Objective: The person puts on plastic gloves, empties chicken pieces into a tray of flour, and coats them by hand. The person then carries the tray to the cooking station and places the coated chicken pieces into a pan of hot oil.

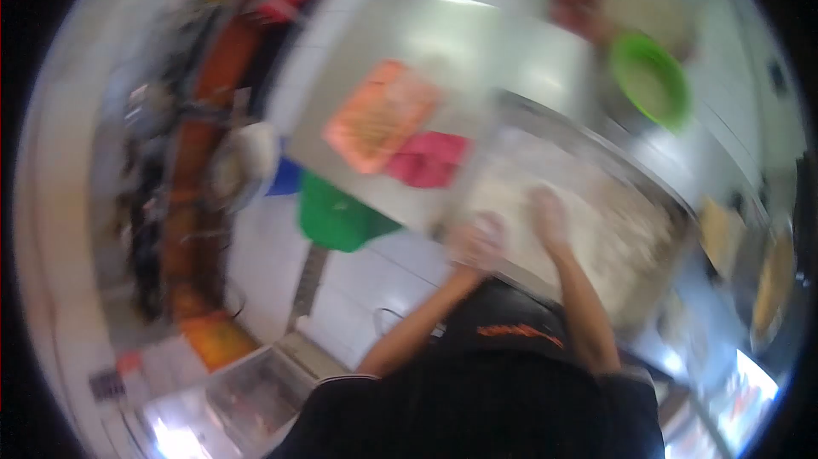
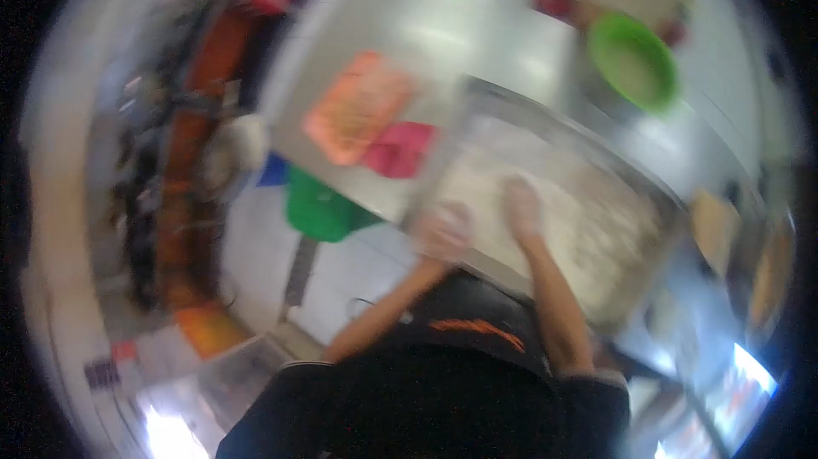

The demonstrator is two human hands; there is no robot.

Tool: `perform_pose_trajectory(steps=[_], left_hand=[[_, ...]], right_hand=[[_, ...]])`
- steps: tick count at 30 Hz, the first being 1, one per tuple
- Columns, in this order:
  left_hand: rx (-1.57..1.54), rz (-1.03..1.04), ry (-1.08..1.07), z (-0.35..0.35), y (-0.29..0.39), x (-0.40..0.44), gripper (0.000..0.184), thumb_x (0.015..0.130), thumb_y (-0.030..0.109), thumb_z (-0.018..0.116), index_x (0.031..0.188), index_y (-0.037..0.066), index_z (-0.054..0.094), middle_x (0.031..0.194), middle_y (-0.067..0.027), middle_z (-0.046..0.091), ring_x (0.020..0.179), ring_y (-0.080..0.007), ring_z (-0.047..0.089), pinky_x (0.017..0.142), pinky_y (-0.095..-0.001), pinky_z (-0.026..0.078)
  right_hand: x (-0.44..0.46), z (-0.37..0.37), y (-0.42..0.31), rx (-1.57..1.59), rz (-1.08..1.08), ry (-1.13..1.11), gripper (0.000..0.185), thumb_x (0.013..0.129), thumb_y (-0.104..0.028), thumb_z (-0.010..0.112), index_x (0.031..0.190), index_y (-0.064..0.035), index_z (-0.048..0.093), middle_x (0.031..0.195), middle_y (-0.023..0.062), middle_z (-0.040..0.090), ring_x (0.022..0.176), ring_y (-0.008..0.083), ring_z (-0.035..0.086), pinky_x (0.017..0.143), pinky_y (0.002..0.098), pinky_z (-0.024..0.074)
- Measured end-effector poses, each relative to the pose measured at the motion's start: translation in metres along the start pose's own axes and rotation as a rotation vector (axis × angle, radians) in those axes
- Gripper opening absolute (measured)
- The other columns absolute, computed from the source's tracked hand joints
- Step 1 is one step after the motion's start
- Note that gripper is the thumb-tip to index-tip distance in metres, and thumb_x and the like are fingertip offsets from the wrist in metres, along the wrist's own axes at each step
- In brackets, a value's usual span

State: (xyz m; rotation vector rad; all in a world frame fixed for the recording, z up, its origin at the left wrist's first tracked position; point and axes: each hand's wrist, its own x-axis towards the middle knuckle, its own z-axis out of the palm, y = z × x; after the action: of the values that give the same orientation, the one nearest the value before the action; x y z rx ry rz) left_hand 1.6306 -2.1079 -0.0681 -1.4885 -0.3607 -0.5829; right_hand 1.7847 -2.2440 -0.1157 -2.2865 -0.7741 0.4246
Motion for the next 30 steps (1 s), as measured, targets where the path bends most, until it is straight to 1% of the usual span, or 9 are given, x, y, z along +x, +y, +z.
perform_pose_trajectory(steps=[4, 6, 9, 17, 19, 21, 22, 29, 30], left_hand=[[-1.772, -0.407, -0.915, 0.008, -0.043, 0.049, 0.012, 0.086, 0.022, 0.066, 0.082, 0.011, 0.065, 0.071, -0.0128, 0.063, 0.064, -0.0335, 0.062, 0.057, -0.0439, 0.05], [-1.766, -0.466, -0.899, 0.012, -0.049, 0.054, 0.014, 0.085, 0.023, 0.065, 0.079, 0.01, 0.062, 0.072, -0.0136, 0.062, 0.064, -0.0345, 0.062, 0.059, -0.0452, 0.049], [-1.815, -0.509, -0.858, 0.013, -0.035, 0.039, 0.018, 0.086, 0.025, 0.06, 0.077, 0.01, 0.06, 0.072, -0.0151, 0.063, 0.066, -0.0361, 0.062, 0.06, -0.0483, 0.048], [-1.524, -0.116, -0.927, 0.012, -0.041, 0.047, 0.016, 0.089, 0.023, 0.058, 0.09, 0.008, 0.062, 0.069, -0.0106, 0.059, 0.066, -0.0274, 0.061, 0.06, -0.0434, 0.05], [-1.687, 0.005, -0.978, 0.022, -0.047, 0.044, 0.034, 0.093, 0.031, 0.057, 0.112, 0.004, 0.061, 0.097, -0.0161, 0.059, 0.091, -0.0285, 0.059, 0.081, -0.0429, 0.049], [-1.728, 0.042, -1.502, 0.035, -0.061, 0.087, 0.064, 0.092, 0.047, 0.06, 0.135, 0.0, 0.052, 0.132, -0.0251, 0.056, 0.121, -0.0387, 0.055, 0.104, -0.048, 0.044], [-1.68, 0.065, -1.2, 0.041, -0.028, 0.055, 0.069, 0.091, 0.048, 0.06, 0.139, 0.001, 0.047, 0.134, -0.0247, 0.056, 0.123, -0.0398, 0.054, 0.106, -0.0476, 0.042], [-1.644, 0.613, -1.503, 0.06, 0.026, 0.096, 0.075, 0.092, 0.054, 0.055, 0.139, -0.004, 0.049, 0.149, -0.0285, 0.04, 0.14, -0.0456, 0.033, 0.12, -0.0462, 0.023], [-1.604, 0.65, -1.412, 0.053, 0.028, 0.086, 0.075, 0.092, 0.054, 0.054, 0.14, -0.004, 0.048, 0.15, -0.0284, 0.038, 0.141, -0.0459, 0.031, 0.12, -0.0457, 0.021]], right_hand=[[0.012, -0.027, -0.007, -0.048, -0.227, 0.149, 0.02, 0.093, -0.012, 0.055, 0.105, -0.0024, 0.068, 0.101, 0.0177, 0.068, 0.092, 0.0341, 0.064, 0.08, 0.0436, 0.0513], [0.018, -0.035, -0.003, -0.079, -0.287, 0.212, 0.018, 0.094, -0.014, 0.056, 0.099, -0.0029, 0.07, 0.093, 0.0151, 0.07, 0.084, 0.0326, 0.066, 0.075, 0.0432, 0.0522], [0.009, -0.046, 0.002, 0.671, 0.405, 0.048, 0.019, 0.094, -0.017, 0.058, 0.091, -0.0023, 0.069, 0.081, 0.012, 0.07, 0.073, 0.0333, 0.065, 0.068, 0.0439, 0.0512], [-0.048, -0.144, 0.033, -0.347, 0.155, 0.206, 0.034, 0.09, -0.022, 0.066, 0.119, -0.0045, 0.063, 0.099, 0.0201, 0.069, 0.094, 0.0395, 0.065, 0.081, 0.0471, 0.0505], [-0.078, -0.176, 0.063, -0.455, 0.109, 0.341, 0.05, 0.091, -0.022, 0.065, 0.137, -0.0096, 0.052, 0.112, 0.026, 0.066, 0.104, 0.0419, 0.062, 0.088, 0.0509, 0.0493], [-0.07, -0.224, 0.009, -0.214, 0.877, -0.038, 0.038, 0.094, -0.034, 0.058, 0.117, -0.005, 0.064, 0.113, 0.0268, 0.065, 0.105, 0.0432, 0.062, 0.09, 0.0508, 0.0497], [-0.082, -0.224, -0.004, -0.251, 0.827, -0.032, 0.039, 0.094, -0.037, 0.057, 0.114, -0.0042, 0.066, 0.113, 0.0269, 0.065, 0.105, 0.0427, 0.062, 0.091, 0.0505, 0.0496], [-0.121, -0.146, -0.019, 0.059, 1.028, 0.008, 0.045, 0.086, -0.037, 0.068, 0.118, -0.0051, 0.067, 0.121, 0.0174, 0.067, 0.119, 0.032, 0.059, 0.098, 0.0438, 0.0474], [-0.138, -0.106, 0.028, 0.011, 0.656, -0.122, 0.045, 0.087, -0.037, 0.068, 0.117, -0.0032, 0.067, 0.119, 0.0174, 0.068, 0.114, 0.029, 0.061, 0.094, 0.0421, 0.0491]])
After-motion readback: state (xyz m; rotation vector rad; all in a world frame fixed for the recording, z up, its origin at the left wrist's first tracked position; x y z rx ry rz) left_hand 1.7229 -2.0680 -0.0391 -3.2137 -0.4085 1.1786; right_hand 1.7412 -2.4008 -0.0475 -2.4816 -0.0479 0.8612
